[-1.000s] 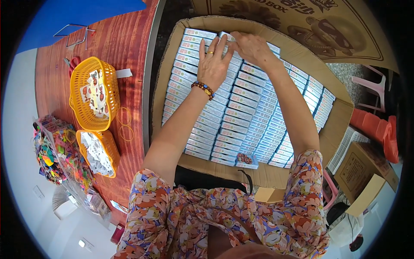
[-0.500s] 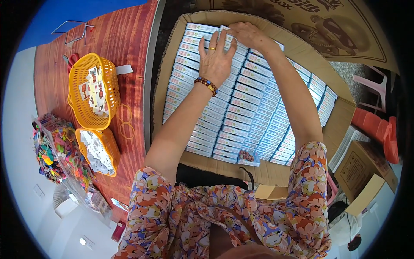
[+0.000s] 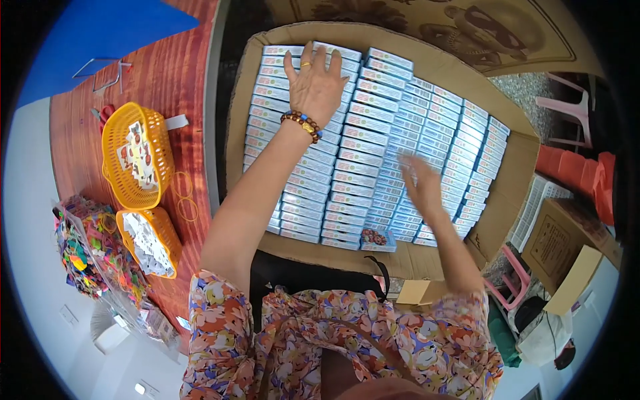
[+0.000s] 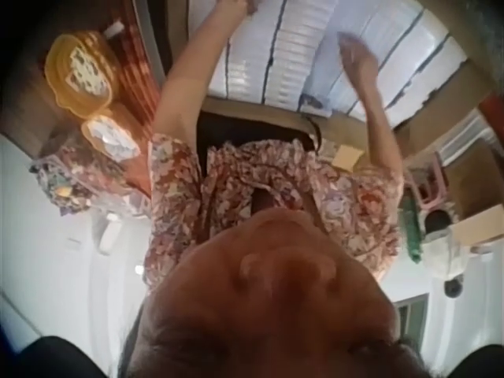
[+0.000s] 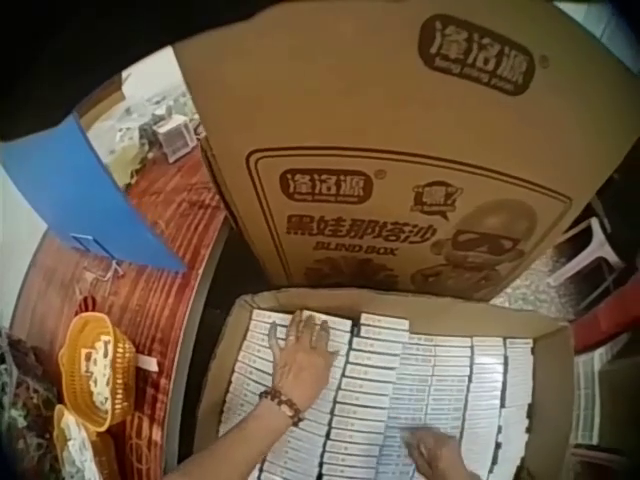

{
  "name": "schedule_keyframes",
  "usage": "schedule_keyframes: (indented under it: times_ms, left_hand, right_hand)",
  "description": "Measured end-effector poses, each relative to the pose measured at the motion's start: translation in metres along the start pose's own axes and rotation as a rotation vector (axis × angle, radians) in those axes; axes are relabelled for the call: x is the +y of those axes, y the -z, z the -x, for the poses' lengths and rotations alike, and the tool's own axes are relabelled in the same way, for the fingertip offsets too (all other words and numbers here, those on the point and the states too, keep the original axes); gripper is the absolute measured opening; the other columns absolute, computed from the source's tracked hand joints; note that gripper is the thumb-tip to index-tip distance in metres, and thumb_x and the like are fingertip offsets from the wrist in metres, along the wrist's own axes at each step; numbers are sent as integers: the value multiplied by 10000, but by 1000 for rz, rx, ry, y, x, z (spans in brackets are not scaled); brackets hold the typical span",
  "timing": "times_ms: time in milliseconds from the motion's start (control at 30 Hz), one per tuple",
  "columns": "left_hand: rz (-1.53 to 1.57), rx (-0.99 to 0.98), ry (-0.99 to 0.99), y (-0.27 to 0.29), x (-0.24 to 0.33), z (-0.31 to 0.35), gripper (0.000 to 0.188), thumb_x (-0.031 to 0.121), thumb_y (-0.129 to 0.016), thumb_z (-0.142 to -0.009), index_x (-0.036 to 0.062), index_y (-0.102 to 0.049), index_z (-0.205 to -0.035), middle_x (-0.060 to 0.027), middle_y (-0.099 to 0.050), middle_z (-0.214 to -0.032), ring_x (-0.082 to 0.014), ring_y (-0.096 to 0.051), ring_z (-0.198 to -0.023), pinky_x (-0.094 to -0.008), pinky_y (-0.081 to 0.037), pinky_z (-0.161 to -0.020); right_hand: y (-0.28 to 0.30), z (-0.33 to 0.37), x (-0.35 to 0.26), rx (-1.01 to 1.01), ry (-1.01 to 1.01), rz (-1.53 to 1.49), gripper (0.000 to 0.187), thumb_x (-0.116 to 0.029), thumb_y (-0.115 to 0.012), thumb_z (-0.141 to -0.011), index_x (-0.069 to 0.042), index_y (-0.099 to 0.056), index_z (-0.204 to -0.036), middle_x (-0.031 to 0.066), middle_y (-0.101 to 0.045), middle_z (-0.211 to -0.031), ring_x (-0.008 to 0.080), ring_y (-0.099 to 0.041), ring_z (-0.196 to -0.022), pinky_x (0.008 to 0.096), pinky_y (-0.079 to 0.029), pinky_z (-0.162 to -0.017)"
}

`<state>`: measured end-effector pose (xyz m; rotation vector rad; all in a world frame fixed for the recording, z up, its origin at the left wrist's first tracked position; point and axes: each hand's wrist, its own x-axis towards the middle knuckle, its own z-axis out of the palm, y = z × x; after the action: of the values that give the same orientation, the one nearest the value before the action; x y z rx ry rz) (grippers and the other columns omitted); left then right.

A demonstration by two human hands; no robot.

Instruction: Packing small containers with items and arranging them in a cardboard box.

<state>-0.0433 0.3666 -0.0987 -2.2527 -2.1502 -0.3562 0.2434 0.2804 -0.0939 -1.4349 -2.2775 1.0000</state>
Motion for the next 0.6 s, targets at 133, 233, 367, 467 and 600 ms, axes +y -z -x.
schedule_keyframes:
  times_ms: [133, 233, 367, 467, 600]
  left_hand:
    - [196, 38, -214, -11, 27, -9, 479, 279, -646, -897, 16, -551, -1286, -162, -485, -1408, -331, -396, -1344, -535, -287, -1099]
    - [244, -41, -239, -23, 48, -22, 528, 309, -626, -919, 13, -504, -1339, -165, -439, -1447, -339, -377, -1361, -534, -269, -1118]
    - [205, -133, -167, -30, 48, -22, 620, 379, -586, -948, 24, -407, -1424, -163, -369, -1502, -337, -317, -1405, -543, -234, -1140]
    - [155, -160, -165, -26, 52, -28, 704, 456, -580, -936, 41, -362, -1461, -145, -405, -1472, -313, -350, -1381, -540, -242, -1132]
    - [102, -179, -116, -18, 62, -40, 751, 540, -591, -896, 90, -390, -1462, -126, -527, -1279, -329, -455, -1251, -568, -269, -1099]
  right_hand:
    - [-8, 113, 0, -320, -9, -84, 411, -123, -703, -824, -75, -602, -1219, 169, -608, -1255, 367, -562, -1180, 448, -469, -1001]
    - [-13, 137, -6, -494, -5, -81, 502, -141, -713, -804, -83, -565, -1280, 163, -487, -1390, 372, -429, -1309, 463, -394, -1090]
    - [-20, 136, -10, -582, 9, -21, 535, -142, -713, -789, -87, -558, -1298, 140, -460, -1401, 363, -395, -1328, 472, -383, -1093]
    - [-18, 143, -11, -561, -63, -84, 465, -132, -703, -791, -71, -600, -1240, 133, -550, -1306, 347, -507, -1216, 468, -434, -1026]
    - [-2, 140, -2, -481, -237, -264, 353, -129, -678, -819, -41, -641, -1160, 115, -642, -1144, 289, -612, -1037, 405, -483, -937]
